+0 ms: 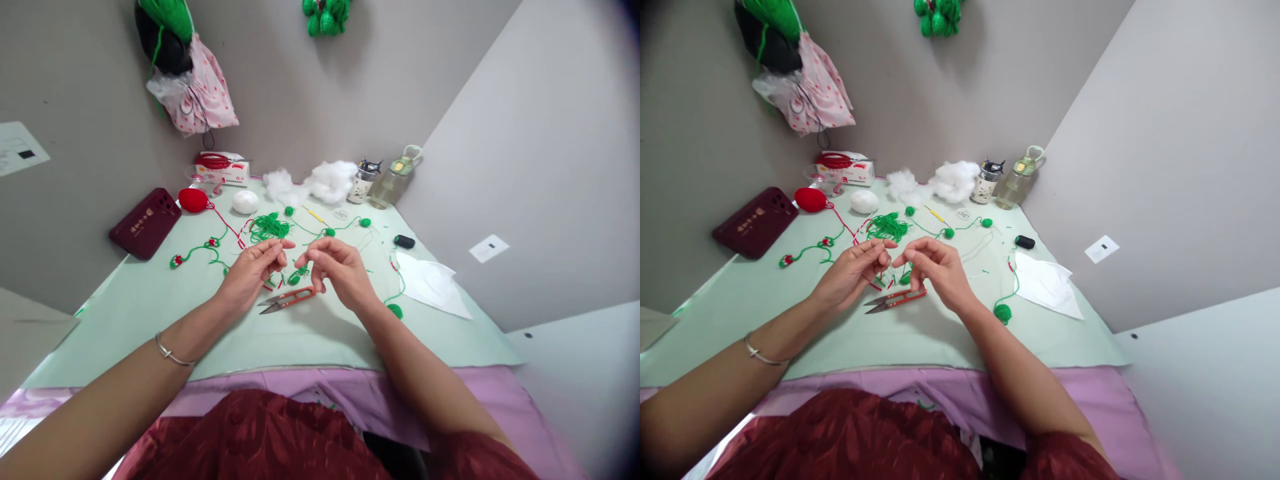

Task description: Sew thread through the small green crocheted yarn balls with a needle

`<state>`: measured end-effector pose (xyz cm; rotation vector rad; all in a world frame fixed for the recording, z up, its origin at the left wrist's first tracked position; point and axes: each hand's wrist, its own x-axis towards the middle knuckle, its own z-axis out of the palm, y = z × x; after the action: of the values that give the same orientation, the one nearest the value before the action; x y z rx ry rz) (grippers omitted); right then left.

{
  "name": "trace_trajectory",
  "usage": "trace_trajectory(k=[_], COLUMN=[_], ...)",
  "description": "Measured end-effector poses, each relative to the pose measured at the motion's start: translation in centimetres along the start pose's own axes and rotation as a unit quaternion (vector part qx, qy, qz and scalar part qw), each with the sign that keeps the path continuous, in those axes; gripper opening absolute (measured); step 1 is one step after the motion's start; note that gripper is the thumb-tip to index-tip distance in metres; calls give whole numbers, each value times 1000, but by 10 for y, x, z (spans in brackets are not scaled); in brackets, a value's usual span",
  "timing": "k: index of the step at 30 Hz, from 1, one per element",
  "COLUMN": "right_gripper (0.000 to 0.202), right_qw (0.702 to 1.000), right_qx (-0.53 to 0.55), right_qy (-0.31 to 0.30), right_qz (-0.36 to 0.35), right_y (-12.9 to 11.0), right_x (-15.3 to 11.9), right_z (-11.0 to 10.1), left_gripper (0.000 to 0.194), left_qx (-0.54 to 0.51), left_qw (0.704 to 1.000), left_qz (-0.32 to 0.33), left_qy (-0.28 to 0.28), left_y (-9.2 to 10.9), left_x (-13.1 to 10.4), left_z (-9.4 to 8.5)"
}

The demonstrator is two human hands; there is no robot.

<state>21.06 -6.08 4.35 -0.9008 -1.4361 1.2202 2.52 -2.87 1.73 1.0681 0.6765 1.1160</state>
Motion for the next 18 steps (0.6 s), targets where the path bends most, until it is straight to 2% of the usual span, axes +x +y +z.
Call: trace_trajectory(k=[2, 6, 10, 13, 18], right_gripper=[27, 25, 24, 25, 21], right_qw=[999, 999, 1000, 999, 998], right_qx=[24, 29, -14, -36, -44], right_qy=[24, 39, 25, 19, 39], right_qz=[19, 9, 3, 0, -12], right_y=[0, 0, 1, 1, 2], right_x=[2, 4, 3, 1, 1], right_z=[-3, -4, 0, 4, 8], left_gripper=[28, 35, 39, 38, 37], left_qx=[114, 285, 337, 366, 385], left_qw=[993, 951, 921, 893, 874], left_qz=[37, 115, 198, 261, 294], left_qy=[4, -12, -8, -26, -30], left_y=[1, -3, -12, -17, -20], left_x=[-4, -13, -13, -10, -8], left_z=[3, 6, 2, -2, -3])
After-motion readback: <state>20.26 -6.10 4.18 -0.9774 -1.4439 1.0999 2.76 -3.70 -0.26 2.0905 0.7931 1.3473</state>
